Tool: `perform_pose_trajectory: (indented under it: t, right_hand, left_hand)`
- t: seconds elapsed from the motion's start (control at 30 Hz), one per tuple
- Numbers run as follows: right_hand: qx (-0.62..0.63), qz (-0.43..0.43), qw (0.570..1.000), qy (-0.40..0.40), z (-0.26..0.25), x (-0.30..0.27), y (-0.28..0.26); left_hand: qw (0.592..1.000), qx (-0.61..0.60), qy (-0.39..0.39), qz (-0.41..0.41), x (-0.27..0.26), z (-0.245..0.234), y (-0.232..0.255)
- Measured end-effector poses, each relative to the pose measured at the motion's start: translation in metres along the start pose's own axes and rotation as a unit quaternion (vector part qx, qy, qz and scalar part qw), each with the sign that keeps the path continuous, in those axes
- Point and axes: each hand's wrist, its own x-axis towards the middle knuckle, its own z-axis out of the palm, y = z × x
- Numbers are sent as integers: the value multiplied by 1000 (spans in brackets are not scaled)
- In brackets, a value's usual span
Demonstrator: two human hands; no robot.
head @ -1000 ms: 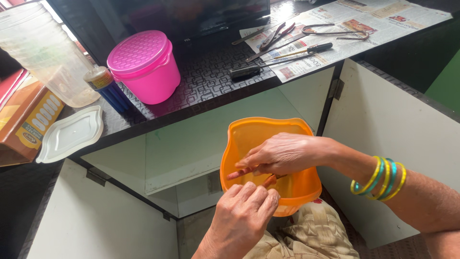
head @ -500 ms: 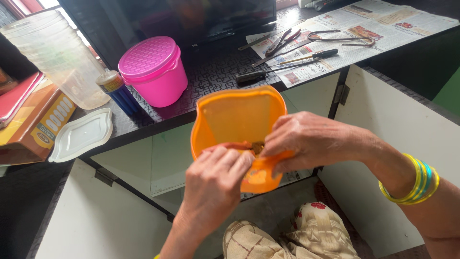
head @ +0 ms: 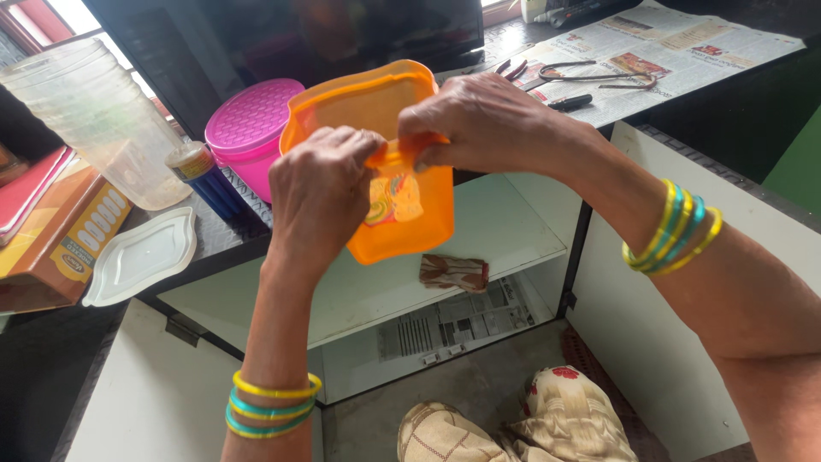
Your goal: The person sits on the floor and places various tools, including a screwdriver and pliers, into an orange plastic container. They then secure the container with a white lid and set it aside.
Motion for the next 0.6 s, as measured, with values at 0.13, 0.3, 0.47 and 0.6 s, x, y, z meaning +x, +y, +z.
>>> perform_pose_trajectory:
  t: [0.13, 0.3, 0.47, 0.6]
  right_hand:
    - [0, 35, 999, -2, 15, 15, 23]
    - [4, 43, 999, 6, 38, 31, 50]
    - [-8, 51, 999, 14, 61, 42, 72]
    - [-2, 42, 998, 43, 77, 49, 85]
  left_hand:
    - [1000, -1, 10, -16, 11, 20, -20]
    - [999, 3, -5, -48, 19, 47, -43]
    - [999, 5, 1, -53, 21, 70, -61]
    - [998, 6, 4, -59, 22, 86, -77]
